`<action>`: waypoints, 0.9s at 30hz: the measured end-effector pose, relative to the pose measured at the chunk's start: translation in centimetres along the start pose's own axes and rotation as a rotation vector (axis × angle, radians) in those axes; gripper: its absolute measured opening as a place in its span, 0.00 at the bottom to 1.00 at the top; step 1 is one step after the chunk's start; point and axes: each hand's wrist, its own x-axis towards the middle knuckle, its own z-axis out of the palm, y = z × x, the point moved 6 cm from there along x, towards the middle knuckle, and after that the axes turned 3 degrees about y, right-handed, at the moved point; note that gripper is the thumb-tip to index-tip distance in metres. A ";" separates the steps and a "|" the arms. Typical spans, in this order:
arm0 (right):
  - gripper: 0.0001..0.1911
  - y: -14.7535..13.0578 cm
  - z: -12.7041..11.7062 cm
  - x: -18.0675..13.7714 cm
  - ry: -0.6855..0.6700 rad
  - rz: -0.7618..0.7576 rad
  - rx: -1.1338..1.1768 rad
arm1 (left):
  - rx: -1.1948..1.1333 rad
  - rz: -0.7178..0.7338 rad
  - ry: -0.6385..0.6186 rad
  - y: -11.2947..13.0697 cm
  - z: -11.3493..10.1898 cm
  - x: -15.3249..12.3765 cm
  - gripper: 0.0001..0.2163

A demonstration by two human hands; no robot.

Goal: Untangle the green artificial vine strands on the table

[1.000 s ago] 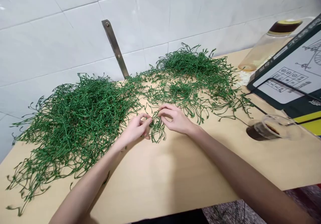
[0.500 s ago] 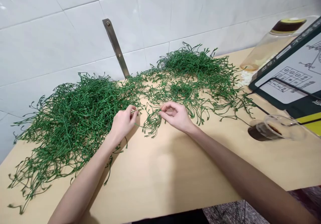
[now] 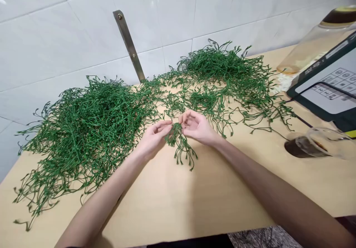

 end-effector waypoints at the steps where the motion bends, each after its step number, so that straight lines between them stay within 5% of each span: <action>1: 0.14 0.1 0.2 -0.1 -0.030 0.016 0.002 | -0.026 -0.030 0.001 -0.5 0.1 0.0 0.20; 5: 0.06 0.2 -0.3 -0.1 0.009 0.077 0.037 | -0.008 -0.007 0.017 -1.3 -0.2 0.2 0.20; 8: 0.14 0.4 -0.9 0.0 0.114 0.118 0.037 | 0.062 0.108 0.045 -0.9 -0.7 0.5 0.20; 12: 0.27 0.5 -0.8 -0.2 0.205 0.103 -0.258 | 0.070 0.173 0.057 -0.9 -1.0 0.6 0.17; 17: 0.23 0.1 -0.2 -0.5 0.258 0.048 -0.430 | 0.089 0.175 -0.029 -0.7 0.0 0.1 0.13; 27: 0.19 1.4 0.1 -0.3 0.268 0.247 -0.070 | 0.143 0.269 -0.056 0.0 -0.1 0.2 0.10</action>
